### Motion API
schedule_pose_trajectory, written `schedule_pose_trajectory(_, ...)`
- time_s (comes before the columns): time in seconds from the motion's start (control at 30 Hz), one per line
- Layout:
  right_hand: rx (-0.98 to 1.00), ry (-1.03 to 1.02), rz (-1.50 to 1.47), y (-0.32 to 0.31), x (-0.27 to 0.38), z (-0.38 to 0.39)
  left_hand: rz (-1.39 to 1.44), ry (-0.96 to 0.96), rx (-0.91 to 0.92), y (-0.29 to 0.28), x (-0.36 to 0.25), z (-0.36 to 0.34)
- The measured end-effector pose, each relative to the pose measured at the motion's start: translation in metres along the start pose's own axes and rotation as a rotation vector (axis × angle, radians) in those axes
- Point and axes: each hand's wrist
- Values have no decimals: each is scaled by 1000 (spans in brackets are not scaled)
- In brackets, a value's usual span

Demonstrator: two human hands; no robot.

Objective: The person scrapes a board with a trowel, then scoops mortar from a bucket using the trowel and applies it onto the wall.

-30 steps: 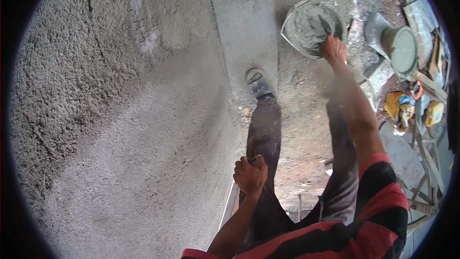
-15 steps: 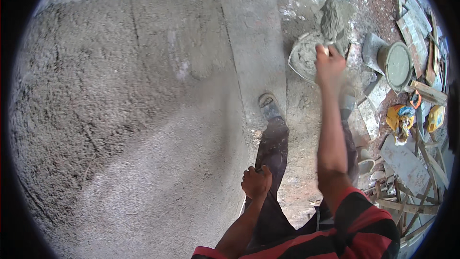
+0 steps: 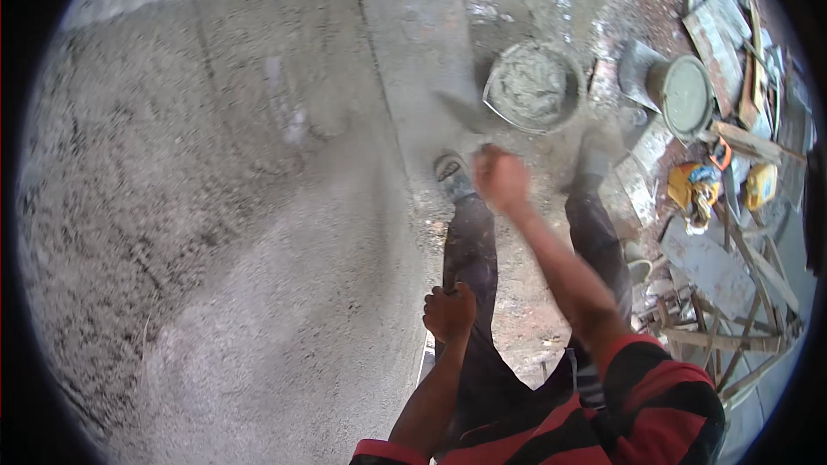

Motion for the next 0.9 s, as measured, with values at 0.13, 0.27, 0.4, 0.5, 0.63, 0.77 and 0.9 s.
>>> schedule_pose_trajectory(0.13,65,389,500,-87,-152,-79,-4,-34,32,-2,-9,4)
schedule_pose_trajectory(0.27,-96,113,492,-67,-241,-175,-37,10,-16,-2,-43,16)
schedule_pose_trajectory(0.4,123,20,198,-63,-262,-180,-35,44,-114,-12,-57,26)
schedule_pose_trajectory(0.5,290,-111,-275,-88,-236,-133,-23,84,-112,-48,-46,31)
schedule_pose_trajectory(0.63,474,318,-695,-147,-143,-86,56,164,-46,-98,-47,33)
schedule_pose_trajectory(0.77,296,289,-954,-142,-95,-102,73,341,-97,-100,-42,17)
schedule_pose_trajectory(0.9,-102,202,-862,-120,-60,-150,-208,176,9,-131,-63,-26)
Point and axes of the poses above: each hand's wrist, its own z-axis away from the middle knuckle, its own y-axis out of the palm, x = y × z, and after that the axes turned 8 degrees about x, right-handed
